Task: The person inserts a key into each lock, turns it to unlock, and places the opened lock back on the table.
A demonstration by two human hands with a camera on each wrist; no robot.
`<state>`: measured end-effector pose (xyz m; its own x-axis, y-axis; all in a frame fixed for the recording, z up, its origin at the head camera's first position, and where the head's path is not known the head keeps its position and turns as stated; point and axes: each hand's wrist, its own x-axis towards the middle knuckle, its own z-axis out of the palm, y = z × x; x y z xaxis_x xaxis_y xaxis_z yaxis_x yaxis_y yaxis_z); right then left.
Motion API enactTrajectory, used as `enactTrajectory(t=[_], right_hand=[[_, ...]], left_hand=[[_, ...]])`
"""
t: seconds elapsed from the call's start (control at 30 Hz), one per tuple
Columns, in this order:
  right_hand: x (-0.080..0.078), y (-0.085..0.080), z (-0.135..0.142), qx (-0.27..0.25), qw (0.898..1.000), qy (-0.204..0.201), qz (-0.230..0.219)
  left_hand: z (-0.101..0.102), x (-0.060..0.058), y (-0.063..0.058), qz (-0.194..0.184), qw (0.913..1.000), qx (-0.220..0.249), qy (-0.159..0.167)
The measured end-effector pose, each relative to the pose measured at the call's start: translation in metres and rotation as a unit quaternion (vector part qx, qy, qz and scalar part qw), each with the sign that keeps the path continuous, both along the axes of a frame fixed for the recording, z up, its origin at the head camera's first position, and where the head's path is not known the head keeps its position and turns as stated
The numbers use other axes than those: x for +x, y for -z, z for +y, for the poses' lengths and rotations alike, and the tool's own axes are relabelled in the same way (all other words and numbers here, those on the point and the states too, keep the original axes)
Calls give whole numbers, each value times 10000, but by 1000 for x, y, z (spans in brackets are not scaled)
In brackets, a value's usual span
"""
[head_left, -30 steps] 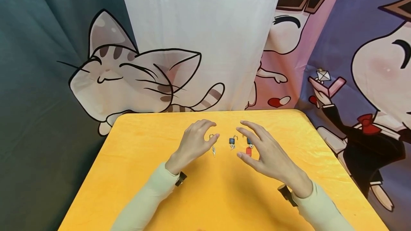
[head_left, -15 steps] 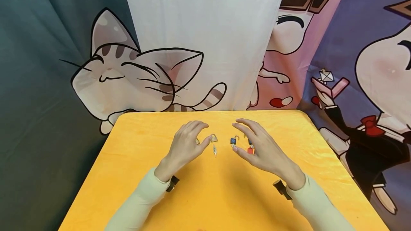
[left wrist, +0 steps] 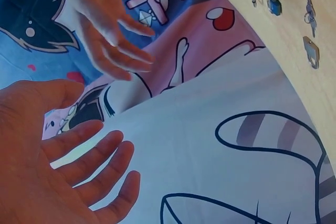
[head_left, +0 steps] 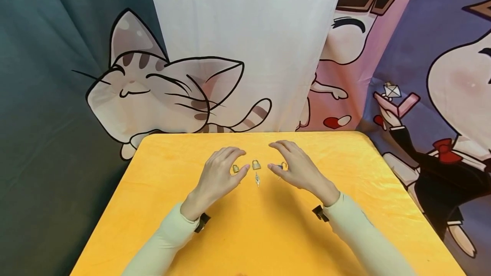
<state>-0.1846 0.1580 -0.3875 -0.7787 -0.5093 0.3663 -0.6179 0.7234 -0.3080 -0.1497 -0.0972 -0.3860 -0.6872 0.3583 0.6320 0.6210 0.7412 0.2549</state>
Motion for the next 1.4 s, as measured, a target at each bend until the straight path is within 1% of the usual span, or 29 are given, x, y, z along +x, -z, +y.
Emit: enactTrajectory(t=[0.2,0.37,0.53,0.67,0.87,1.07,1.23,1.4], right_hand=[[-9,18,-16,190,9973,422,-570],[-20,37,-25,398,9906,723,-1087],[-36,58,-32,467,9840,778,-1533],[-44,74,-38,591,9764,812,-1909],[-49,93,-49,793,9674,1068,-2156],[-49,103,-59,920,9579,1188,-2448],[-51,109,-64,1012,9561,1266,-2442],[-54,113,-66,1153,9551,1240,-2433]], left_hand=[[0,0,2,-59,10000,-76,-23],[0,1,3,-82,10000,-34,-37],[-1,1,4,-177,9998,-16,-60],[-1,2,5,-238,9997,27,-69],[-2,3,6,-308,9995,53,-91],[-3,5,9,-354,9993,23,-114],[-3,5,11,-379,9992,45,-114],[-3,4,13,-370,9992,68,-99]])
